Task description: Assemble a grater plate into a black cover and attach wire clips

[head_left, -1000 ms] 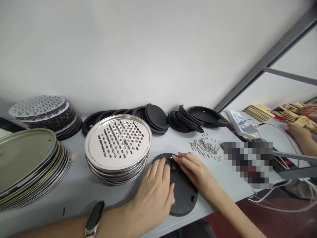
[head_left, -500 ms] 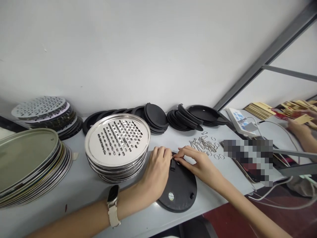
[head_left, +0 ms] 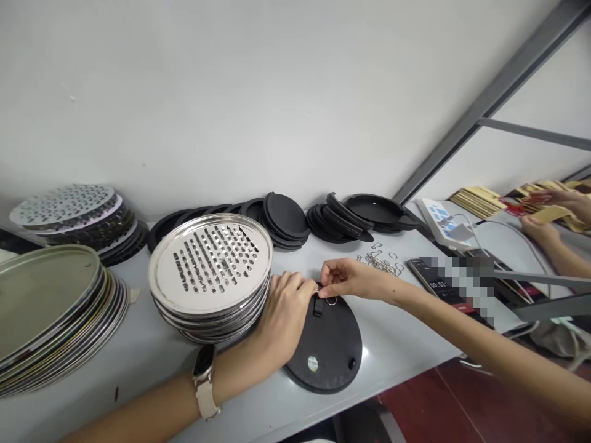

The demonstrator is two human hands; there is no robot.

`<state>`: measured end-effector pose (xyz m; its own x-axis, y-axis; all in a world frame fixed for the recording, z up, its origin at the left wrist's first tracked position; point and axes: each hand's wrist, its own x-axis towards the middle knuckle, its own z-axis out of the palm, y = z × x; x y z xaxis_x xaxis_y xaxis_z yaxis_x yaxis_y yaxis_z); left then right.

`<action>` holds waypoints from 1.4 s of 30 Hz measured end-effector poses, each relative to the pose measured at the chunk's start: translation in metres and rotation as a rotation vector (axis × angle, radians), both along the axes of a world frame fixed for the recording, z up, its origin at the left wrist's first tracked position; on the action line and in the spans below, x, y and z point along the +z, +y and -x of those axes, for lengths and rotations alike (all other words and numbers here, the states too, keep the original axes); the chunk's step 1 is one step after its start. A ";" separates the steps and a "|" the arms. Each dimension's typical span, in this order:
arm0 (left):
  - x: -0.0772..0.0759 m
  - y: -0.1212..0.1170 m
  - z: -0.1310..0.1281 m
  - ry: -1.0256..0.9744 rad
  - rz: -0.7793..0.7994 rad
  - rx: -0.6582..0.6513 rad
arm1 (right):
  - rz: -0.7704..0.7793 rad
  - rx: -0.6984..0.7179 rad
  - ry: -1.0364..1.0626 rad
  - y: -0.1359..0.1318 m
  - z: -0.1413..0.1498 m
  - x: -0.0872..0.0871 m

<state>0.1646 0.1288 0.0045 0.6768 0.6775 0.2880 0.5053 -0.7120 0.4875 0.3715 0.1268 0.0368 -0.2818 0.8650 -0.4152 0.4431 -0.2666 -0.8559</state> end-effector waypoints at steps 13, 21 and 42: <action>-0.005 -0.002 -0.003 -0.186 0.059 0.033 | 0.263 0.091 -0.038 0.020 -0.002 0.011; -0.007 -0.001 -0.001 -0.199 0.017 0.007 | 0.200 0.127 -0.038 0.017 -0.005 0.009; -0.009 0.002 -0.003 -0.291 0.108 -0.011 | 0.266 0.119 -0.026 0.018 -0.002 0.009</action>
